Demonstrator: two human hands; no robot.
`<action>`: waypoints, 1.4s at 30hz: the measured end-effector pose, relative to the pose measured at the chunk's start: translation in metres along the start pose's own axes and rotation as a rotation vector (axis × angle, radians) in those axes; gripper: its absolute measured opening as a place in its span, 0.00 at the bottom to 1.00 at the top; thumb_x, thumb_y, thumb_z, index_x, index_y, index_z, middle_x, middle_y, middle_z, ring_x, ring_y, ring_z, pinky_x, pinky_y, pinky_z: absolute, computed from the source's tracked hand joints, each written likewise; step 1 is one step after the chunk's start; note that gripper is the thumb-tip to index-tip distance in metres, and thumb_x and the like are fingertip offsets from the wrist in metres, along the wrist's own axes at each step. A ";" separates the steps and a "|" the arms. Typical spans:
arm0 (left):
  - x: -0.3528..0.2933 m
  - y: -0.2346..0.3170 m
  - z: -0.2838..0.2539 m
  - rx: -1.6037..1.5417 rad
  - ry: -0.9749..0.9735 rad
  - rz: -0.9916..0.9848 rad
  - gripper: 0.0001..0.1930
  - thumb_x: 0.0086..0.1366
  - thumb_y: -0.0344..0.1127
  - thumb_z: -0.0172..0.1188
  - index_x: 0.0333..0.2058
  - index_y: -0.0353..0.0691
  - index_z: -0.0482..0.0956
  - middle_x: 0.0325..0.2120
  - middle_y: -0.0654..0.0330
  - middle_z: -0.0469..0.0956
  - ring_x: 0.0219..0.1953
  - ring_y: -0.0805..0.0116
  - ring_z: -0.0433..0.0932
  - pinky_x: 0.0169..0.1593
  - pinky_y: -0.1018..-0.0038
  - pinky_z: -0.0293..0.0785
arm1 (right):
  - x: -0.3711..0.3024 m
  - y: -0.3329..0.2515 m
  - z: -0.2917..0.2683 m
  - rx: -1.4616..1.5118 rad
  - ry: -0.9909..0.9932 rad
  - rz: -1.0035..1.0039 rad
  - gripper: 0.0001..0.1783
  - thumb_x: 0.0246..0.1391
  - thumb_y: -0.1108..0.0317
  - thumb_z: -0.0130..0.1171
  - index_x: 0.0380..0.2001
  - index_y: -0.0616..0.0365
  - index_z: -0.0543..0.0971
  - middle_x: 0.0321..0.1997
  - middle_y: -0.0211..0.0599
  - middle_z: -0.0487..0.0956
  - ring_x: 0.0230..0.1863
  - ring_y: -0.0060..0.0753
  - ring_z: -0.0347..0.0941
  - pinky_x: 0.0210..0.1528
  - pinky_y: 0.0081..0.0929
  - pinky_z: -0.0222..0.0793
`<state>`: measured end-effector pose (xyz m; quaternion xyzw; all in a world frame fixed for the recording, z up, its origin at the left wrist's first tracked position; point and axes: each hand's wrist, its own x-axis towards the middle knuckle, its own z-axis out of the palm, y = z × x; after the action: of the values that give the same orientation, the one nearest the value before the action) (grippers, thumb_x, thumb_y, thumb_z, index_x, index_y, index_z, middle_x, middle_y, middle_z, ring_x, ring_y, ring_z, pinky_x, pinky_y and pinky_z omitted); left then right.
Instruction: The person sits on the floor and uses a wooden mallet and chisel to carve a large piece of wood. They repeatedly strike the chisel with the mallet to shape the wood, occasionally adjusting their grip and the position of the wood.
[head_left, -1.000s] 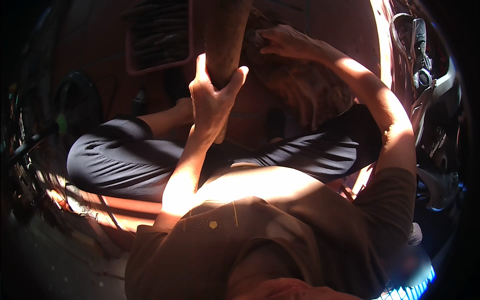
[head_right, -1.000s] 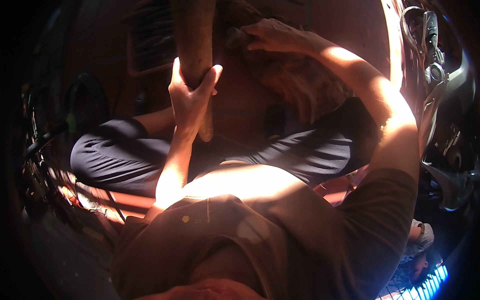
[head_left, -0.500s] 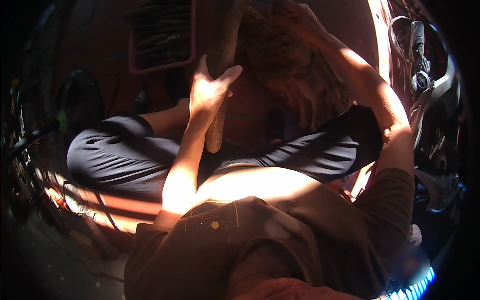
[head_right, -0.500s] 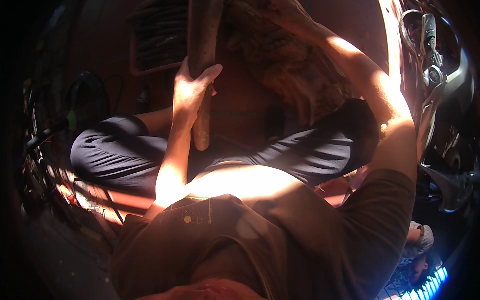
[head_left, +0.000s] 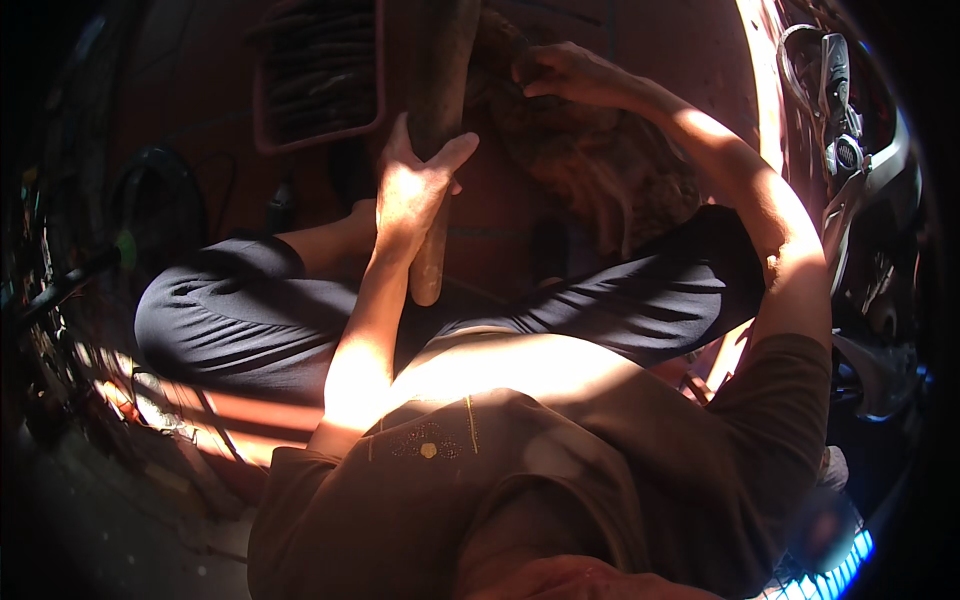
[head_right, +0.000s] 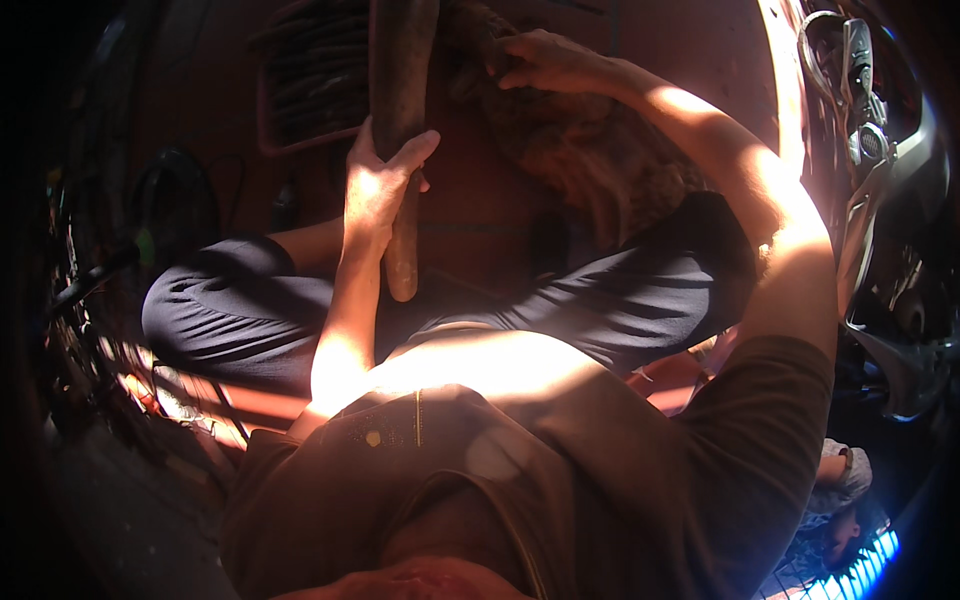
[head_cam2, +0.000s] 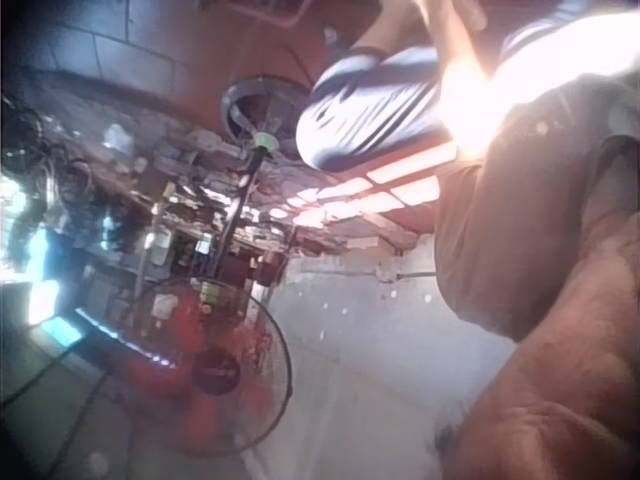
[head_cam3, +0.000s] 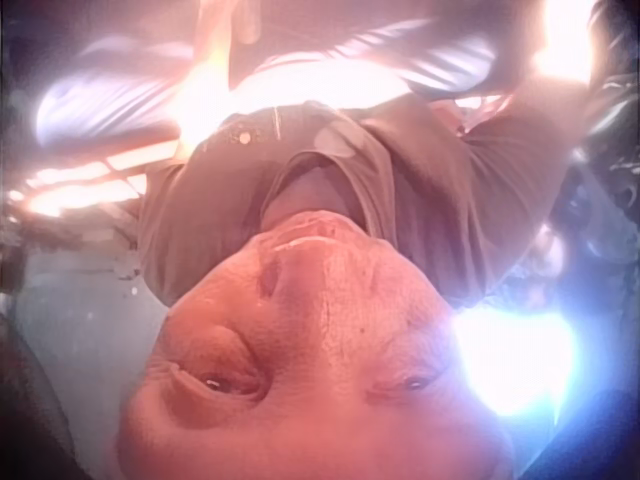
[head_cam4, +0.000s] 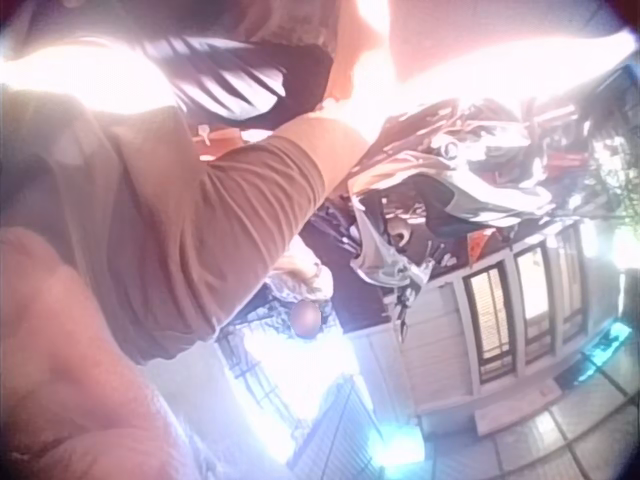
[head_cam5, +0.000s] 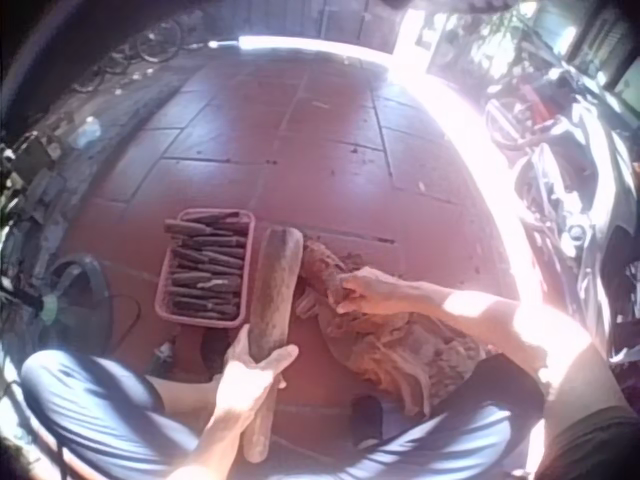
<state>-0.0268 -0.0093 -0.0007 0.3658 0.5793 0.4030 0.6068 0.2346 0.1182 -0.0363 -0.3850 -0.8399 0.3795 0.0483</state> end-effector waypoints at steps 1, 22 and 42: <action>0.000 0.000 0.000 0.011 -0.008 -0.010 0.24 0.53 0.38 0.73 0.46 0.36 0.74 0.24 0.64 0.73 0.20 0.77 0.72 0.25 0.78 0.72 | 0.002 -0.003 0.001 -0.019 -0.018 0.012 0.16 0.54 0.64 0.65 0.44 0.58 0.77 0.36 0.39 0.80 0.40 0.38 0.77 0.42 0.34 0.70; -0.017 0.008 0.013 0.208 -0.012 -0.058 0.27 0.57 0.44 0.69 0.49 0.33 0.72 0.27 0.62 0.77 0.21 0.75 0.73 0.26 0.77 0.73 | 0.010 -0.005 0.025 -0.234 0.043 -0.210 0.28 0.52 0.60 0.66 0.54 0.61 0.74 0.30 0.51 0.79 0.34 0.55 0.77 0.36 0.46 0.70; -0.004 -0.002 0.003 -0.181 -0.042 -0.101 0.22 0.53 0.39 0.73 0.43 0.39 0.75 0.22 0.65 0.72 0.20 0.77 0.71 0.24 0.78 0.73 | 0.007 -0.006 -0.024 -0.006 0.237 0.257 0.20 0.55 0.55 0.65 0.38 0.62 0.77 0.27 0.34 0.80 0.30 0.26 0.79 0.32 0.28 0.72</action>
<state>-0.0237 -0.0132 -0.0007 0.2883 0.5454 0.4146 0.6690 0.2350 0.1347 -0.0170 -0.5313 -0.7733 0.3321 0.0970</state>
